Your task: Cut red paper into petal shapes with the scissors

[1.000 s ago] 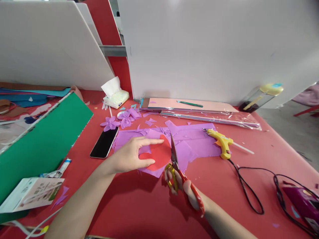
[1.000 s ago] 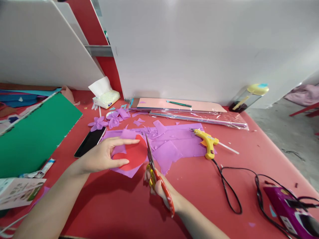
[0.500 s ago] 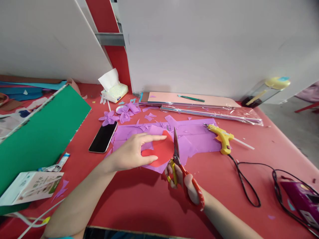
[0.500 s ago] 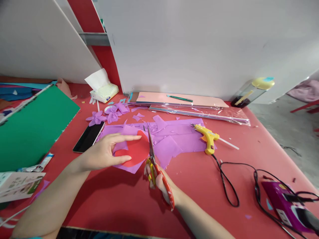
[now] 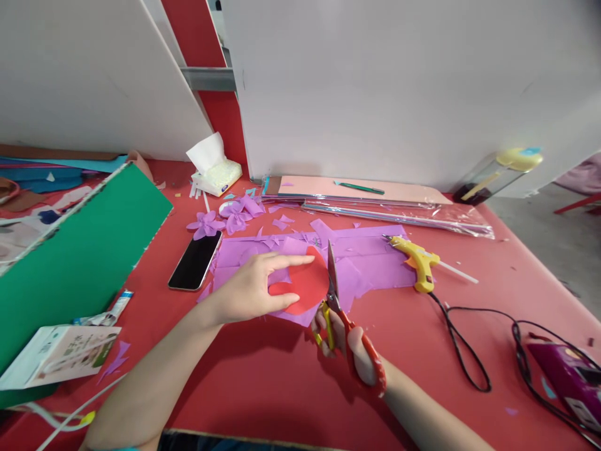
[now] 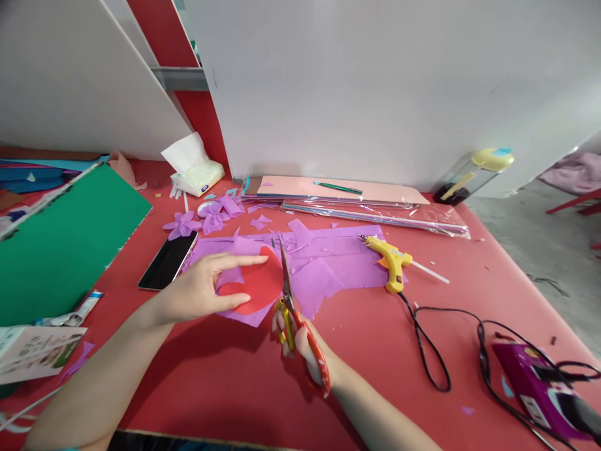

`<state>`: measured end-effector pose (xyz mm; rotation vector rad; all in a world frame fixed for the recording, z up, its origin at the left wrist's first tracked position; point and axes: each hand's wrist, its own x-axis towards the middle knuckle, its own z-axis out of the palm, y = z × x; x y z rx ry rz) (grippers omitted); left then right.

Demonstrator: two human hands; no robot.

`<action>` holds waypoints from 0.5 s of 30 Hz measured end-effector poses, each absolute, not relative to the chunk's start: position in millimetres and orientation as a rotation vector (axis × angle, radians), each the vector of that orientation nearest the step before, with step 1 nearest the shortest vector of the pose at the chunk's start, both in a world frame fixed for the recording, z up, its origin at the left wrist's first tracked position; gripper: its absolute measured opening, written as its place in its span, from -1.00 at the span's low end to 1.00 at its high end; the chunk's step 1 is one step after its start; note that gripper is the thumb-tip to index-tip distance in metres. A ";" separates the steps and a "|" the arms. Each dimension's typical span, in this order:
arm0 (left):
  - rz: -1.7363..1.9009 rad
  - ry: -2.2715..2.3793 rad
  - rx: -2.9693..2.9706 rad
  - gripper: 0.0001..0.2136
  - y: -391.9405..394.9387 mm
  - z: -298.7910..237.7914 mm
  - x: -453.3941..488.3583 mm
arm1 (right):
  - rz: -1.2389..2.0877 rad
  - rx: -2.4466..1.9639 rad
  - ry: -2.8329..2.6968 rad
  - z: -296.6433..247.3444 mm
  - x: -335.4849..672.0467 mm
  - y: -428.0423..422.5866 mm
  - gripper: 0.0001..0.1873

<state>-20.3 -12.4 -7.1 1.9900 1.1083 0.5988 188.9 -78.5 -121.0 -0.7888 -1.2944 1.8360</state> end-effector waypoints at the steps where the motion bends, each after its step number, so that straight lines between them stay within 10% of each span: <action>1: 0.599 1.105 1.988 -0.50 -12.5 -7.0 -20.3 | 1.843 -0.787 -1.292 -121.4 188.8 -78.8 -0.30; 15: 0.630 1.071 1.982 -0.51 -13.1 -10.9 -16.0 | 1.917 -0.716 -1.067 -128.6 185.0 -82.1 -0.30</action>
